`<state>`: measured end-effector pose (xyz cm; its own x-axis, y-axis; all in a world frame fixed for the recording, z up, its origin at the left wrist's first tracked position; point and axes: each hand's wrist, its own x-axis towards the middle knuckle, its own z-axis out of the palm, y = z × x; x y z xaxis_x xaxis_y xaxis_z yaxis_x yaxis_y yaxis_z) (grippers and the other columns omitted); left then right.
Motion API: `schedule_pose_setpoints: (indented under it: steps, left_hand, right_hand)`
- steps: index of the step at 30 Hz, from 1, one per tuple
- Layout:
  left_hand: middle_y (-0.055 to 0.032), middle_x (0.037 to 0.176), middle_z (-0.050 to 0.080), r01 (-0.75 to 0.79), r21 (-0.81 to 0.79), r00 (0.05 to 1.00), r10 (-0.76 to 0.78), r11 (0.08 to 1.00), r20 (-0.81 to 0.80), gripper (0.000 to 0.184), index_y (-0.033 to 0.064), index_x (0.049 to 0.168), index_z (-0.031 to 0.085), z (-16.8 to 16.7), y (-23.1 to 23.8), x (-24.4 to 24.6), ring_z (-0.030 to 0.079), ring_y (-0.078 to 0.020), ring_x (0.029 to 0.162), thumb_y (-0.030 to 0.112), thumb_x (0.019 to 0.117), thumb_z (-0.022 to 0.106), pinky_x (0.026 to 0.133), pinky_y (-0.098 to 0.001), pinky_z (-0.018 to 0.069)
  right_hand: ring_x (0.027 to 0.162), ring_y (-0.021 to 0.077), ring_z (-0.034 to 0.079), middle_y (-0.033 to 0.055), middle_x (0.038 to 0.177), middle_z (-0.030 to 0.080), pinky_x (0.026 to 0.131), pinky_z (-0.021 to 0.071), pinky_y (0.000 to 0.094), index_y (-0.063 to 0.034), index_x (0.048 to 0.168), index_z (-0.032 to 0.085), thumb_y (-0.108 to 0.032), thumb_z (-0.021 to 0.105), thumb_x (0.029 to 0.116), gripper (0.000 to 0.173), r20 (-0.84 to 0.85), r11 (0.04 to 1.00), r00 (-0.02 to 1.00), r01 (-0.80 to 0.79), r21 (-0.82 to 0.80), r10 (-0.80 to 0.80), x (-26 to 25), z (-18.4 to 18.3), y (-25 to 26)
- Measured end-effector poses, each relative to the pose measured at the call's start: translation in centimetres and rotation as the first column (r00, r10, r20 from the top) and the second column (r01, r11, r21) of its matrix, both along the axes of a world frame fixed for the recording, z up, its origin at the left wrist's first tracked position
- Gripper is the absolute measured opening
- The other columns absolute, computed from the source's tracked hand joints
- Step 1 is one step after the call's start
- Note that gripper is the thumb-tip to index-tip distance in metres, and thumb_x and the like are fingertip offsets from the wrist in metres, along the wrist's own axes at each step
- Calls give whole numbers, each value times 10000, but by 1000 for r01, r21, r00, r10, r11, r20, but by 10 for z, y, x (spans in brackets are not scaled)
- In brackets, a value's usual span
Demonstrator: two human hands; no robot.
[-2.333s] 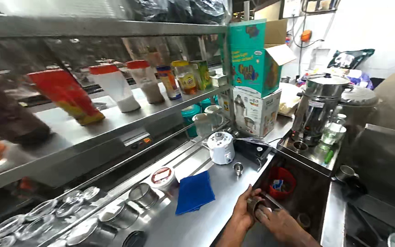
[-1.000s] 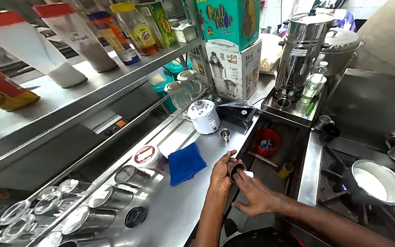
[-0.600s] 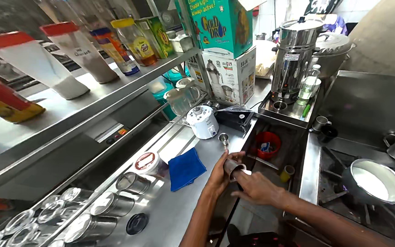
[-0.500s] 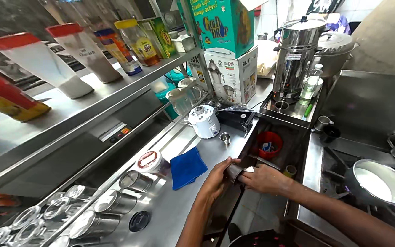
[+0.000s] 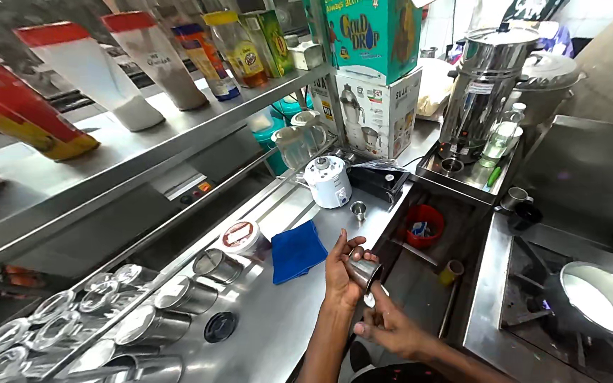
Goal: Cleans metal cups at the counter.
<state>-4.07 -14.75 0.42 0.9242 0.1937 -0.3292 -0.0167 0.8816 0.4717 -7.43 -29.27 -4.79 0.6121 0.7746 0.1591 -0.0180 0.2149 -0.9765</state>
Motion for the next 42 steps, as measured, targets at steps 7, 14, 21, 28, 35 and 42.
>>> schedule_pose_setpoints:
  steps: [7,14,21,28,35,42]
  left_hand:
    - [-32,806,642,96,205,992,-111,974,67,239,111,1111,687,-7,2,4,655,-149,702,284,1037,541,710,-332,598]
    - [-67,780,642,5,136,941,42,991,-336,319,48,1033,650,-23,3,-12,664,-207,671,344,1053,532,713,-415,614]
    - [21,634,548,-131,-38,991,129,991,-40,391,106,938,678,6,-5,-6,606,-132,551,465,1019,545,620,-335,601]
    - [57,576,517,-65,-183,942,121,981,313,364,119,940,679,-17,0,8,574,-90,514,407,1057,490,607,-268,567]
    - [-79,1032,681,-81,-405,945,199,911,261,298,88,1178,630,-50,10,16,692,-208,1006,319,1052,490,936,-364,566]
    - [-152,1231,652,-45,-569,952,208,821,224,438,59,1345,575,-38,11,-5,666,-284,1140,354,1059,426,979,-375,566]
  right_hand:
    - [639,116,560,68,920,592,583,524,284,9,1387,414,-379,694,975,631,115,997,991,-68,-37,71,24,11,-12]
    - [965,323,683,101,1158,682,726,555,503,-142,1307,601,-394,452,1081,371,791,722,156,334,-606,592,58,24,-35]
    - [800,249,634,198,1171,619,731,554,459,51,1384,483,-564,583,980,742,619,916,764,98,-389,182,40,-6,-19]
    - [560,99,554,7,730,588,539,502,281,-172,1386,465,-159,646,975,449,-610,877,765,130,462,208,-1,19,11]
    - [481,50,469,133,1179,670,424,427,200,-153,1367,605,-130,384,1084,359,-788,777,572,595,208,-228,5,47,-24]
    - [708,188,650,145,1271,643,495,507,269,-145,1398,563,-249,333,1125,372,-826,761,315,619,-195,-468,6,3,-48]
